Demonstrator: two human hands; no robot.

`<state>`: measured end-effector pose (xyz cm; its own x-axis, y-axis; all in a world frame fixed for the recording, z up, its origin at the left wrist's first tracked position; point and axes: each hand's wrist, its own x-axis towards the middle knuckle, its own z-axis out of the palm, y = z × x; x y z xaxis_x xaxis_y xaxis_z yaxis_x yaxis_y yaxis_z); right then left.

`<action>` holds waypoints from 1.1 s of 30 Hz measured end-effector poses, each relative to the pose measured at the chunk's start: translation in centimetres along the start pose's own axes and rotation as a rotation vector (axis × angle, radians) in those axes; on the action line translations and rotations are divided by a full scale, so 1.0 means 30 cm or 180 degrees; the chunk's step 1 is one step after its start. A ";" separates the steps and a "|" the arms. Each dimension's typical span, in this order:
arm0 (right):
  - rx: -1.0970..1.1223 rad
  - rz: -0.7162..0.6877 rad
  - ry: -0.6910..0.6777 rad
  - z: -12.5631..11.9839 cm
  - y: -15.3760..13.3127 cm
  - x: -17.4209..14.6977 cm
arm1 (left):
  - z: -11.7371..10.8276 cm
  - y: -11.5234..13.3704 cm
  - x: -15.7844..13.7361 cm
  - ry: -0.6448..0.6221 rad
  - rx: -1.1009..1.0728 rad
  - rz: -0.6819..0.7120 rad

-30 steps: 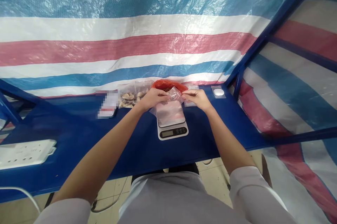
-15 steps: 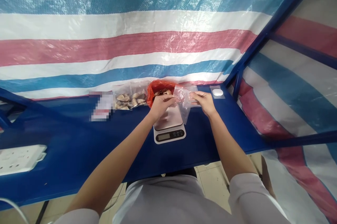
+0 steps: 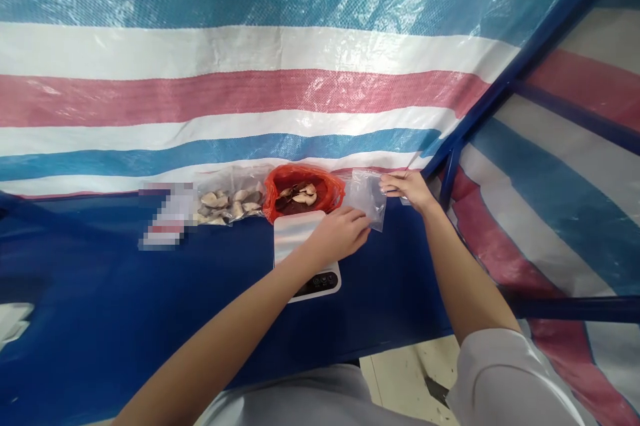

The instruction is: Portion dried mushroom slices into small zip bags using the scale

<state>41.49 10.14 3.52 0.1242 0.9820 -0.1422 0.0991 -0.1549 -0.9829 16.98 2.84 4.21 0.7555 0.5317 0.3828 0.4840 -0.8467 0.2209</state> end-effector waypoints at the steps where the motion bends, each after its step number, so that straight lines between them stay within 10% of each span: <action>1: -0.0061 0.0043 -0.0061 0.001 -0.003 0.019 | 0.013 0.005 0.010 -0.0134 0.0097 0.0063; 18: -0.1109 -0.0422 -0.0349 0.112 0.036 0.153 | 0.113 -0.007 0.033 -0.0883 0.0667 -0.0233; 27: -0.2877 -0.1331 0.0466 0.070 0.006 0.050 | 0.124 0.005 0.038 -0.1012 0.0686 -0.0382; 33: -0.3579 -0.1931 0.0099 0.142 0.040 -0.031 | 0.134 0.009 0.037 -0.0919 0.0635 -0.0448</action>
<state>37.30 9.49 1.97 -0.2128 0.9265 0.3104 0.9230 0.2949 -0.2473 19.71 3.28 1.10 0.7550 0.6501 0.0864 0.6470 -0.7598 0.0635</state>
